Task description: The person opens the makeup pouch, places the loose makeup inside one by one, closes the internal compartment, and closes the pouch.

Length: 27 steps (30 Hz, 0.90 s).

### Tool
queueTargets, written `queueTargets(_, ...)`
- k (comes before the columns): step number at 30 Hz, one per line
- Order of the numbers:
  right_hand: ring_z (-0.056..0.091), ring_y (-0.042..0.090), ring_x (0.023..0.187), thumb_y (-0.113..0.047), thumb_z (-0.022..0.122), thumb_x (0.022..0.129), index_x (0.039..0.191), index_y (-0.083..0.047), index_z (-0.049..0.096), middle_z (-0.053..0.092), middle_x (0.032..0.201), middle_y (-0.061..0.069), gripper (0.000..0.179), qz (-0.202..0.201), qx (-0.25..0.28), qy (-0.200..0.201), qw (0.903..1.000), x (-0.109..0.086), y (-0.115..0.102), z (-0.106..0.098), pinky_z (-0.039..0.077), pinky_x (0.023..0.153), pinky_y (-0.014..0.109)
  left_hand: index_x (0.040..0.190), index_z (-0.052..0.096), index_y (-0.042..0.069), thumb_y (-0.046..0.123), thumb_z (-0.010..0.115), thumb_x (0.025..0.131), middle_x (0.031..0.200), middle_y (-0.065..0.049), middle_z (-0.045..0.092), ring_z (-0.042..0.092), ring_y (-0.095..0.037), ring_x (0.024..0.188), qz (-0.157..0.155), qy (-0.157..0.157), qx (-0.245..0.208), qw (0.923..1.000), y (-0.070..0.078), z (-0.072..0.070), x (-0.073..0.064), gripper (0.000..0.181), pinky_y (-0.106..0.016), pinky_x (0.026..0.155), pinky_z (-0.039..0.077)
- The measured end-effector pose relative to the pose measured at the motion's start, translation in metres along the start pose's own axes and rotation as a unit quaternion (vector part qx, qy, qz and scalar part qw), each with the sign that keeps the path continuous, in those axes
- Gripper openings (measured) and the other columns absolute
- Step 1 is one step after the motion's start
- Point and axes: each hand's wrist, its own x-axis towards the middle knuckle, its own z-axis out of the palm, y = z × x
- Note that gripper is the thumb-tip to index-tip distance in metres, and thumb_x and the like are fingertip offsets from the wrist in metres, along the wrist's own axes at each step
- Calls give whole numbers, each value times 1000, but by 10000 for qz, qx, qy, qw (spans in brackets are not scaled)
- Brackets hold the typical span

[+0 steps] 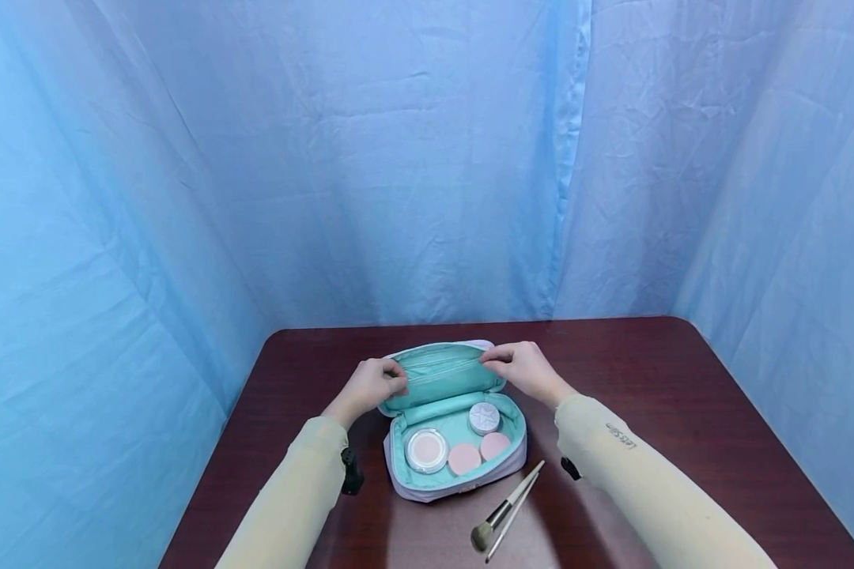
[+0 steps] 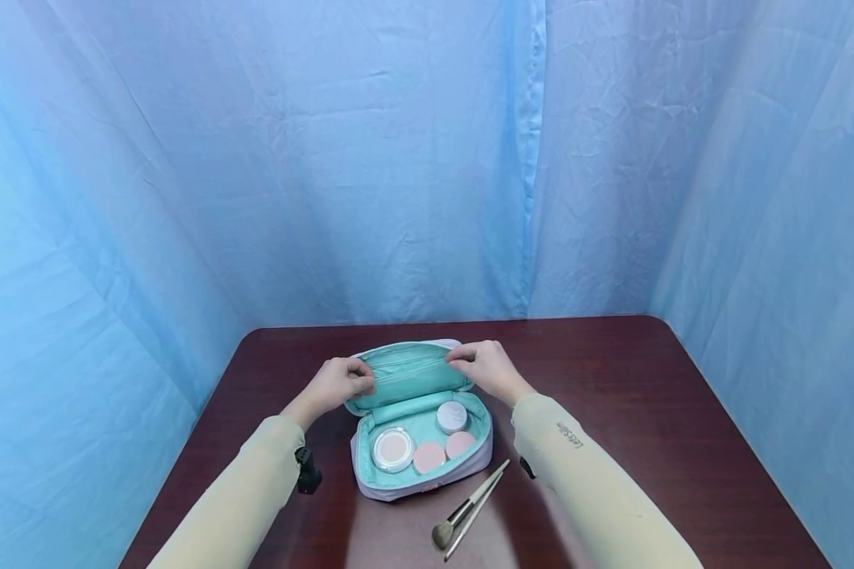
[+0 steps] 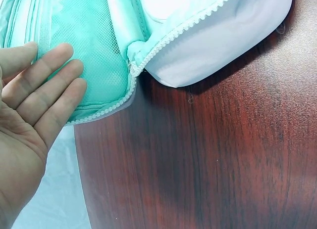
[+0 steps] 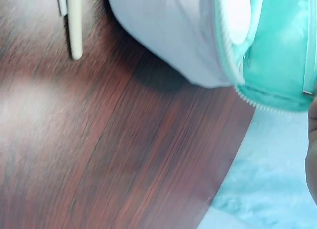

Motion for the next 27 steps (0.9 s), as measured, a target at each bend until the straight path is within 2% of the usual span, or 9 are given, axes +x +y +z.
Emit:
queueTargets(6, 71, 19, 98, -20, 72, 97, 113, -15, 79, 76, 111, 2, 19, 211, 67, -116, 9997, -9, 10, -12, 59, 80, 34, 97, 73, 6, 14, 64, 101, 87, -3, 72, 68, -40, 91, 53, 25, 9, 10000, 1, -1, -2, 13, -49, 77, 57)
queueTargets(10, 72, 18, 89, -20, 73, 96, 113, -12, 79, 77, 107, 1, 20, 368, 121, -221, 9990, -14, 15, -17, 59, 79, 37, 98, 74, 6, 15, 64, 101, 87, -4, 72, 68, -42, 93, 13, 38, -81, 10000, 2, -1, -3, 13, -54, 82, 56)
queueTargets(13, 71, 17, 91, -22, 74, 94, 111, -12, 80, 77, 104, -1, 20, 446, 112, -272, 9986, -19, 17, -19, 59, 80, 37, 98, 74, 6, 14, 64, 101, 88, -4, 72, 68, -41, 93, 7, 50, -98, 9999, 2, -1, -3, 13, -56, 83, 56)
queueTargets(23, 69, 15, 94, -22, 78, 92, 107, -10, 81, 77, 96, -6, 20, -20, -202, -699, 9973, -34, 29, -26, 57, 79, 28, 97, 74, 7, 15, 65, 100, 87, -4, 72, 69, -39, 92, -29, 89, -141, 9999, 1, 1, -3, 12, -55, 83, 56)
queueTargets(27, 69, 15, 93, -22, 77, 92, 107, -8, 80, 77, 96, -5, 21, -68, -263, -851, 9960, -41, 33, -28, 57, 77, 27, 99, 74, 7, 15, 64, 101, 88, -4, 72, 68, -40, 92, -17, 59, -153, 9999, 0, 0, -4, 13, -56, 83, 56)
